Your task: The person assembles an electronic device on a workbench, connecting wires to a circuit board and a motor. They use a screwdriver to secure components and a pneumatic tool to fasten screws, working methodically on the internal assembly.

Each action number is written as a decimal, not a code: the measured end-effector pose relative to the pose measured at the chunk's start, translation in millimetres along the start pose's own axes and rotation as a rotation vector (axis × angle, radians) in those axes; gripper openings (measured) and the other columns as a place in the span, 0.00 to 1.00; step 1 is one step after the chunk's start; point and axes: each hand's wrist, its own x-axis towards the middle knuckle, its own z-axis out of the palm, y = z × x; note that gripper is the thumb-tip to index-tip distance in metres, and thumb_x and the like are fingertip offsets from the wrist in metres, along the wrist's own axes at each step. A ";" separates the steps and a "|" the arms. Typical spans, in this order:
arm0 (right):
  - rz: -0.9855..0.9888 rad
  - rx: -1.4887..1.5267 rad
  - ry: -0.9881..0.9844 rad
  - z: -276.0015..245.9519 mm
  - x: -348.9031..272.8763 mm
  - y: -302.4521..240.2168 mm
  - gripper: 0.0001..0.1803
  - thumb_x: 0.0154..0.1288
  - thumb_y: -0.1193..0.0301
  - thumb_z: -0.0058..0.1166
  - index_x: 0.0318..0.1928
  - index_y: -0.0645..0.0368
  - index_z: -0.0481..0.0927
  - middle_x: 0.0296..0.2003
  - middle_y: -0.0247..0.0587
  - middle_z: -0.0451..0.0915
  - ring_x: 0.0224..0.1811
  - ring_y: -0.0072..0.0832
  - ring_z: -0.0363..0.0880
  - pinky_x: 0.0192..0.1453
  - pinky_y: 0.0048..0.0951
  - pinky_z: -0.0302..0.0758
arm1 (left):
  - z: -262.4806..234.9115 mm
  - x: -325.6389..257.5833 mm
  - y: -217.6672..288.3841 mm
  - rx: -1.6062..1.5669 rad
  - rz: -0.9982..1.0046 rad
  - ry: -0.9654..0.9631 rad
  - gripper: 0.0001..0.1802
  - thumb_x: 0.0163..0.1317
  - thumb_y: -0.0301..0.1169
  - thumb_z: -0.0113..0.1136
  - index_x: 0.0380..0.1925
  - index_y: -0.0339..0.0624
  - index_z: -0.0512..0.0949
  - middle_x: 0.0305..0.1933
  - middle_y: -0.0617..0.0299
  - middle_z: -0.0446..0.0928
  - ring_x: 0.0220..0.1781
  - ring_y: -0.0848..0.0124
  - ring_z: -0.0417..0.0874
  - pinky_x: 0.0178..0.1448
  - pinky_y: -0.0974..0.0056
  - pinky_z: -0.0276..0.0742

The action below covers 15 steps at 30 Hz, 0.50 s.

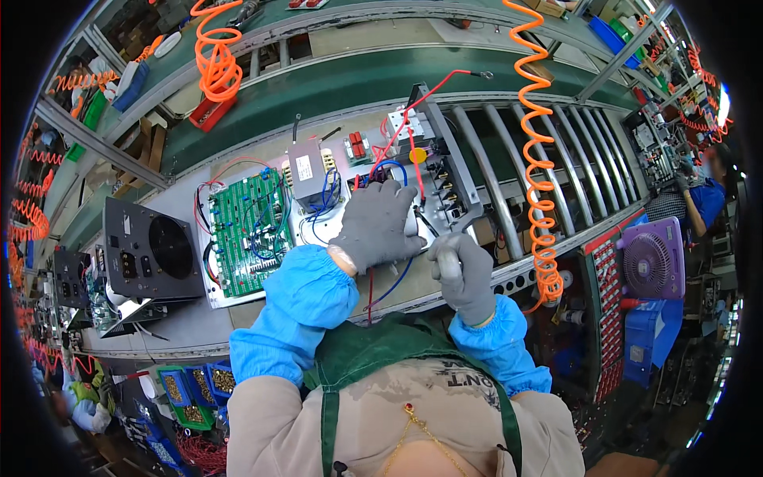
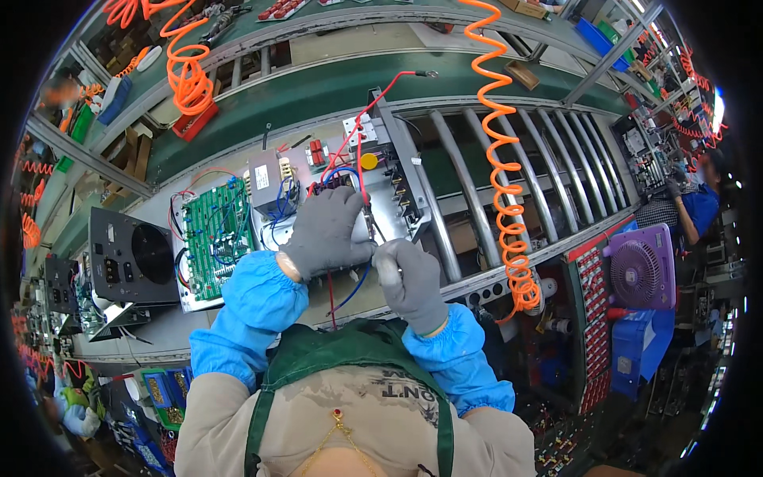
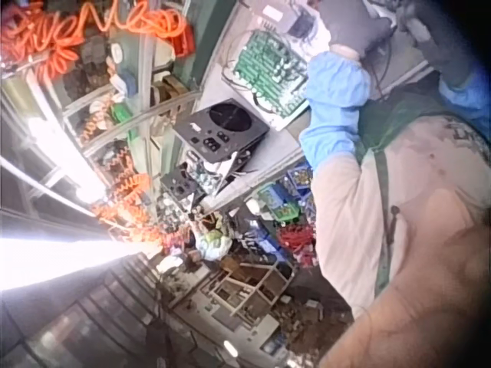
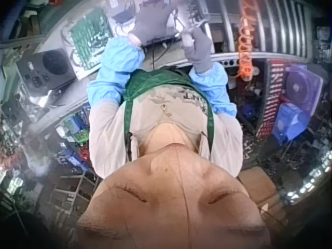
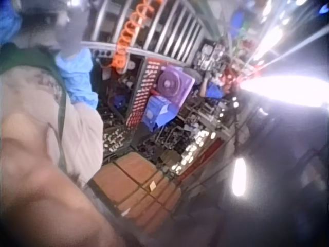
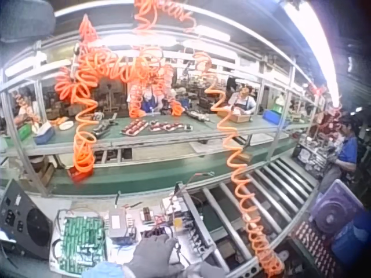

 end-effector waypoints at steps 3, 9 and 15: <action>-0.121 -0.044 -0.002 -0.3 3.0 0.8 0.18 0.69 0.58 0.44 0.31 0.61 0.71 0.26 0.41 0.77 0.20 0.25 0.74 0.25 0.25 0.71 | 1.0 2.1 10.0 0.089 -0.098 -0.026 0.36 0.36 0.49 0.70 0.45 0.43 0.72 0.42 0.55 0.73 0.46 0.58 0.76 0.48 0.54 0.71; -0.075 -0.050 -0.009 -2.9 1.9 1.5 0.13 0.68 0.63 0.47 0.32 0.60 0.73 0.26 0.43 0.78 0.26 0.39 0.80 0.31 0.32 0.76 | 5.5 3.4 15.5 0.141 -0.122 -0.010 0.33 0.38 0.50 0.69 0.42 0.43 0.72 0.41 0.56 0.73 0.45 0.61 0.76 0.48 0.57 0.69; 0.047 -0.125 0.093 8.3 69.6 -27.0 0.06 0.65 0.70 0.51 0.38 0.60 0.72 0.27 0.46 0.79 0.26 0.41 0.80 0.29 0.36 0.75 | 12.6 3.7 12.0 0.130 -0.095 0.057 0.33 0.35 0.49 0.73 0.40 0.46 0.72 0.38 0.60 0.72 0.43 0.64 0.75 0.46 0.58 0.67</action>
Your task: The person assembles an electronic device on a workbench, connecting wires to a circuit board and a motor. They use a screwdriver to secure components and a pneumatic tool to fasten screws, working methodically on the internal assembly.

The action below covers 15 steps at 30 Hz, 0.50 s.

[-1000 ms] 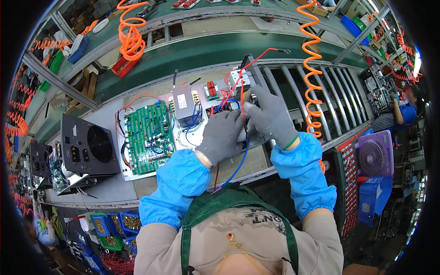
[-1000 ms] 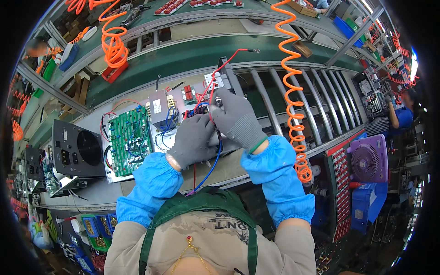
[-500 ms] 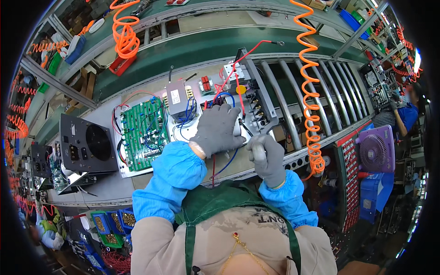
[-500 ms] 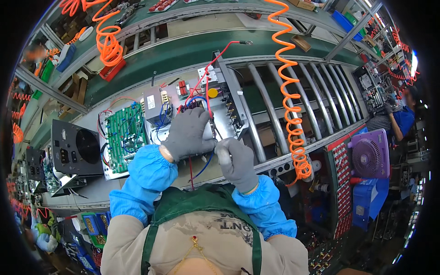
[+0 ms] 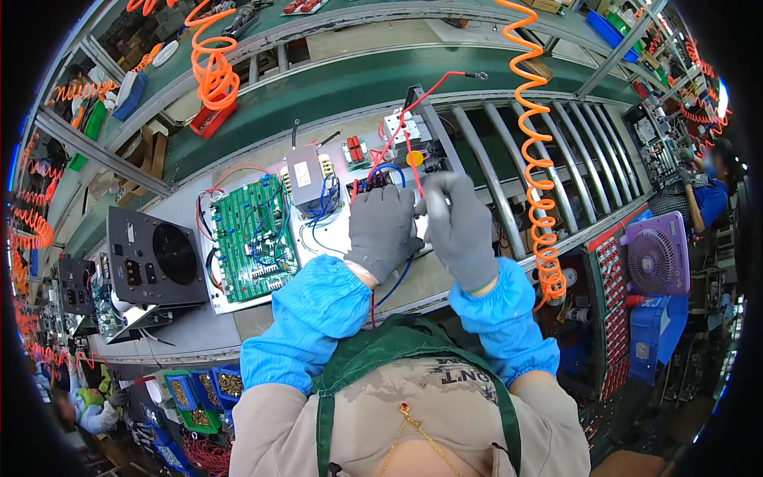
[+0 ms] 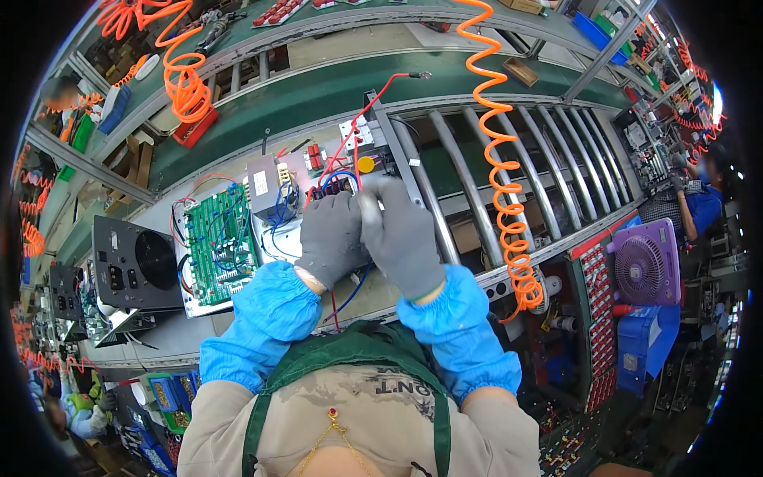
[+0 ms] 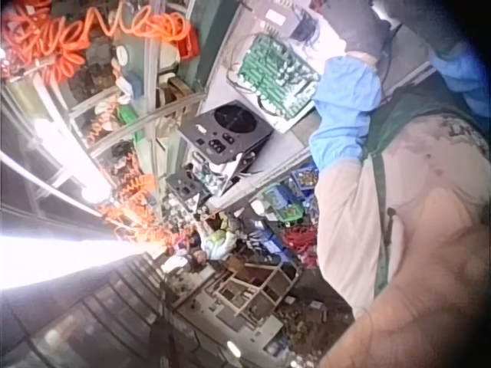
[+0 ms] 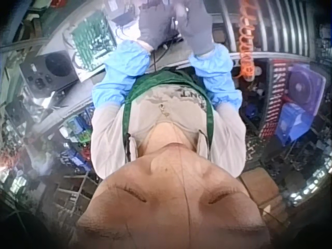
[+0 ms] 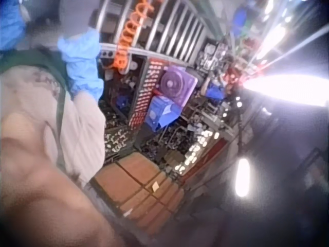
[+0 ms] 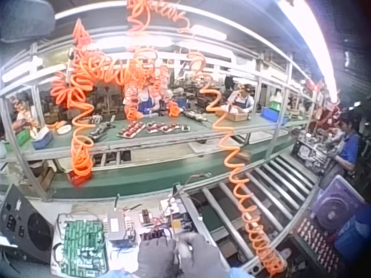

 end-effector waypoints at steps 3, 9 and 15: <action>-0.211 -0.270 0.078 16.0 33.6 -0.1 0.04 0.66 0.73 0.48 0.39 0.60 0.71 0.28 0.49 0.77 0.27 0.44 0.78 0.30 0.37 0.75 | 1.4 -1.5 1.1 -0.016 -0.007 0.039 0.34 0.35 0.48 0.74 0.41 0.46 0.71 0.37 0.60 0.72 0.43 0.64 0.74 0.47 0.59 0.66; -0.061 -0.555 -0.083 29.3 66.9 1.3 0.08 0.62 0.73 0.50 0.41 0.60 0.69 0.28 0.54 0.76 0.33 0.54 0.77 0.34 0.48 0.73 | 2.4 -3.1 0.1 -0.041 -0.021 -0.051 0.36 0.40 0.49 0.68 0.49 0.42 0.74 0.44 0.57 0.73 0.48 0.61 0.74 0.53 0.56 0.65; -0.132 -0.645 -0.136 42.3 87.6 16.4 0.09 0.62 0.71 0.49 0.40 0.59 0.69 0.27 0.55 0.77 0.31 0.53 0.78 0.33 0.49 0.73 | 2.3 -1.0 1.4 0.003 -0.006 -0.073 0.34 0.38 0.48 0.69 0.46 0.44 0.76 0.43 0.57 0.73 0.48 0.61 0.74 0.53 0.56 0.65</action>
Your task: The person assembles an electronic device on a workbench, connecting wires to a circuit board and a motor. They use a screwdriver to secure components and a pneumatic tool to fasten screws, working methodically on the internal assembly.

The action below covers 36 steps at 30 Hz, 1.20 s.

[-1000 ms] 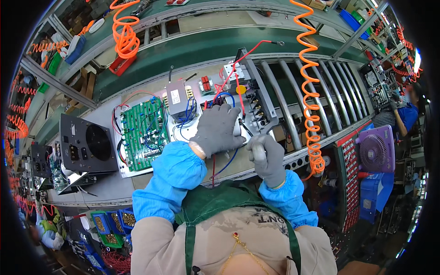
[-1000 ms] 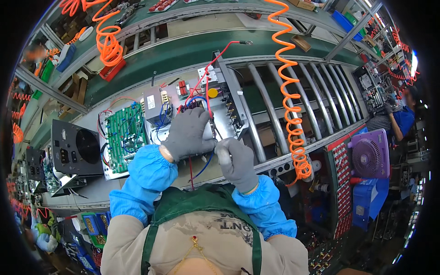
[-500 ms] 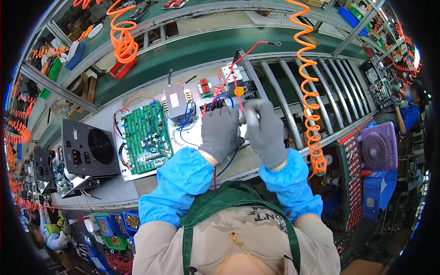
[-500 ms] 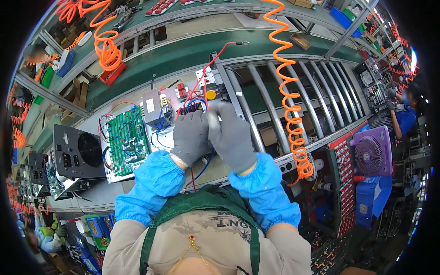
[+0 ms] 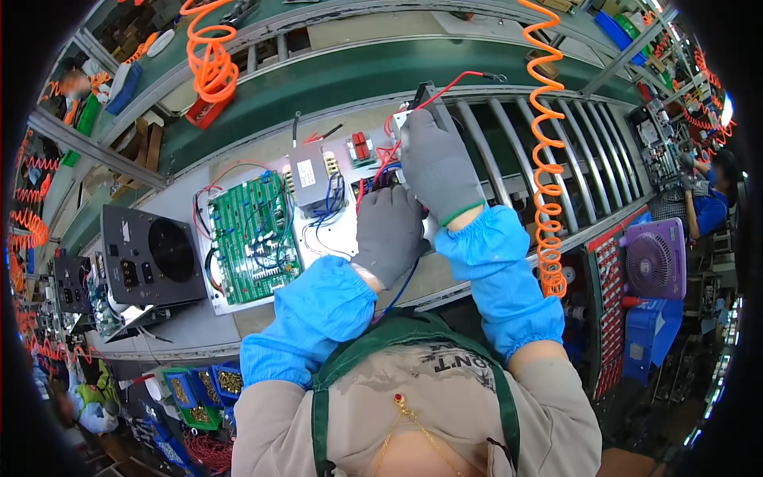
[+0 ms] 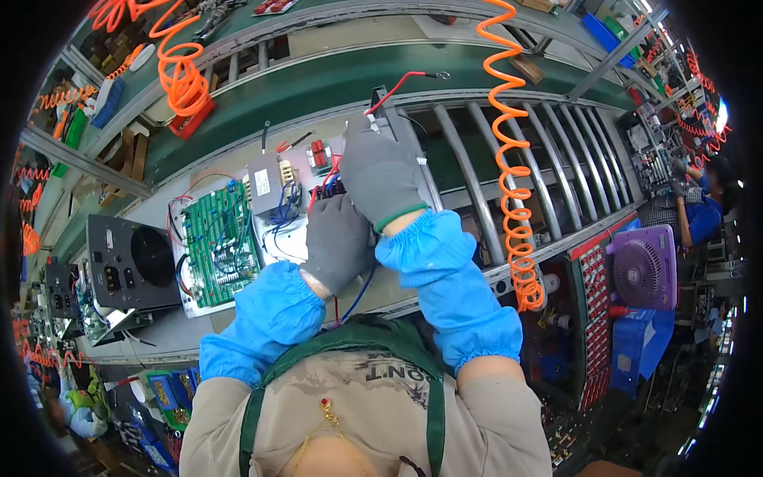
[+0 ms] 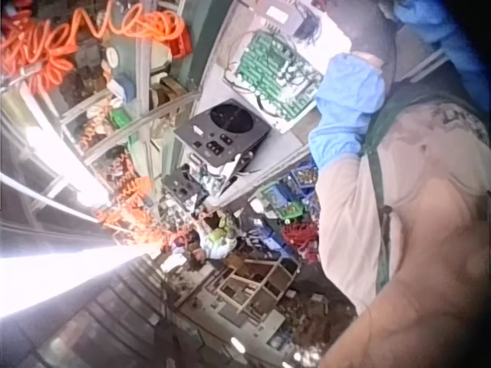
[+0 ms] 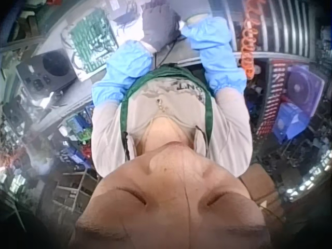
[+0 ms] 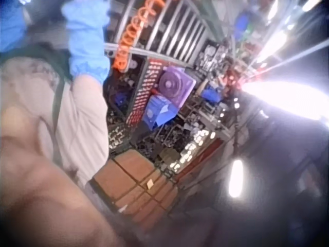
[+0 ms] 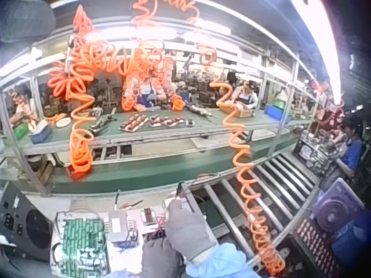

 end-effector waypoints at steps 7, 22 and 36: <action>-0.055 0.006 0.090 -46.9 -15.6 3.1 0.07 0.63 0.73 0.48 0.42 0.58 0.71 0.28 0.54 0.77 0.30 0.50 0.78 0.31 0.45 0.73 | -3.0 -8.6 -11.3 -0.458 0.126 0.357 0.42 0.38 0.41 0.72 0.56 0.39 0.68 0.44 0.54 0.74 0.51 0.55 0.75 0.54 0.53 0.68; 0.199 0.430 -0.496 -35.1 -158.8 158.0 0.27 0.56 0.76 0.53 0.58 0.67 0.68 0.45 0.45 0.79 0.46 0.30 0.77 0.53 0.31 0.70 | 96.8 -329.4 -34.2 -0.668 -1.472 0.739 0.16 0.66 0.41 0.47 0.36 0.39 0.76 0.29 0.54 0.76 0.32 0.65 0.77 0.37 0.56 0.72; 0.262 0.503 0.020 83.8 -175.4 150.4 0.24 0.56 0.74 0.62 0.52 0.71 0.74 0.47 0.41 0.79 0.48 0.24 0.76 0.55 0.26 0.71 | 227.6 -723.1 -26.5 0.126 -2.310 0.394 0.18 0.62 0.40 0.44 0.42 0.40 0.76 0.38 0.42 0.80 0.42 0.44 0.80 0.43 0.45 0.73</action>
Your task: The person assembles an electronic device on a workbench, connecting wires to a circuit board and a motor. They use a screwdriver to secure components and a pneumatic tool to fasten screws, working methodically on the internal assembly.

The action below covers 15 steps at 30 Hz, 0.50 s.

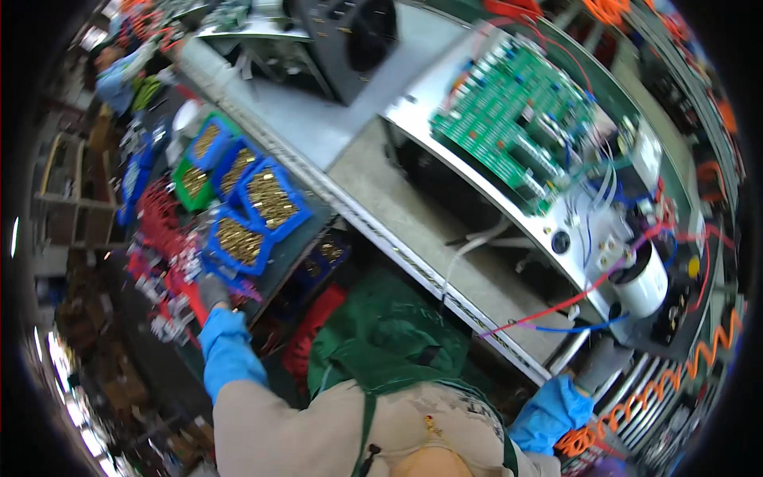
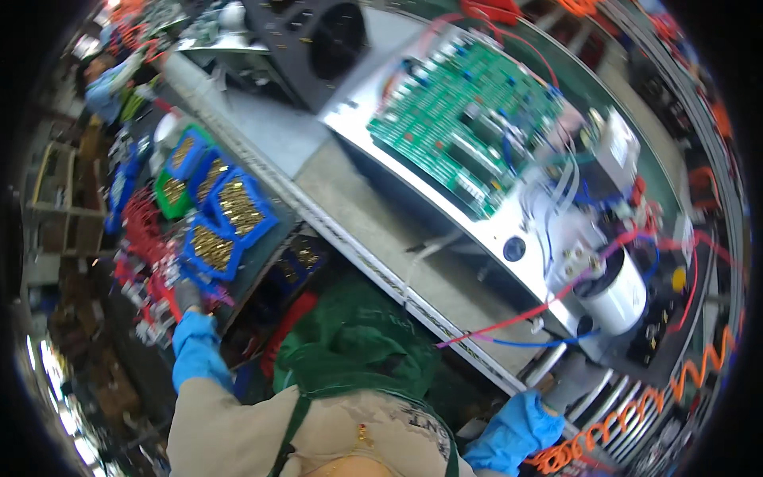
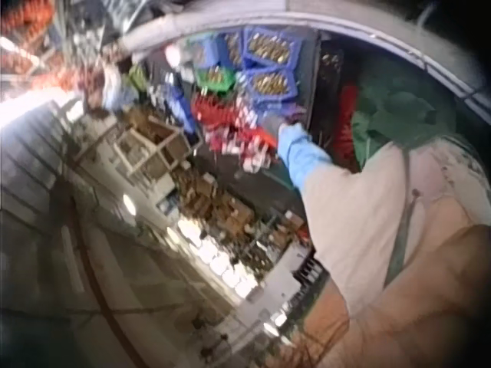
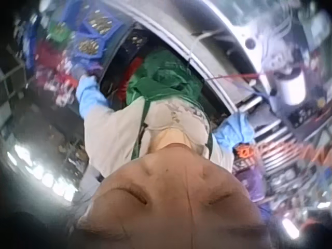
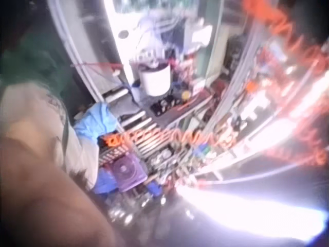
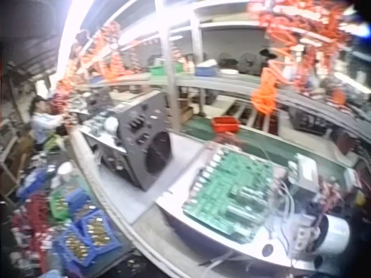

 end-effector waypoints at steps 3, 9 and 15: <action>0.022 0.155 0.041 2.7 -7.0 1.2 0.20 0.56 0.70 0.60 0.47 0.69 0.78 0.41 0.38 0.80 0.42 0.25 0.76 0.48 0.27 0.72 | 3.0 20.0 1.0 0.058 0.128 0.022 0.17 0.61 0.37 0.44 0.43 0.39 0.74 0.38 0.39 0.79 0.41 0.44 0.80 0.43 0.44 0.73; -0.078 -0.247 0.240 9.0 -3.0 -0.8 0.24 0.53 0.67 0.53 0.53 0.59 0.75 0.42 0.55 0.81 0.48 0.45 0.80 0.50 0.36 0.72 | -29.4 -10.9 26.8 0.186 0.152 -0.021 0.23 0.62 0.35 0.46 0.57 0.39 0.69 0.45 0.39 0.78 0.45 0.44 0.79 0.50 0.49 0.72; -0.090 -0.461 0.243 19.0 6.4 -5.1 0.24 0.52 0.74 0.45 0.52 0.65 0.74 0.48 0.52 0.79 0.52 0.39 0.77 0.58 0.34 0.69 | -56.5 7.2 39.9 -0.287 0.410 0.183 0.27 0.63 0.38 0.39 0.58 0.33 0.68 0.59 0.40 0.71 0.57 0.46 0.73 0.60 0.54 0.67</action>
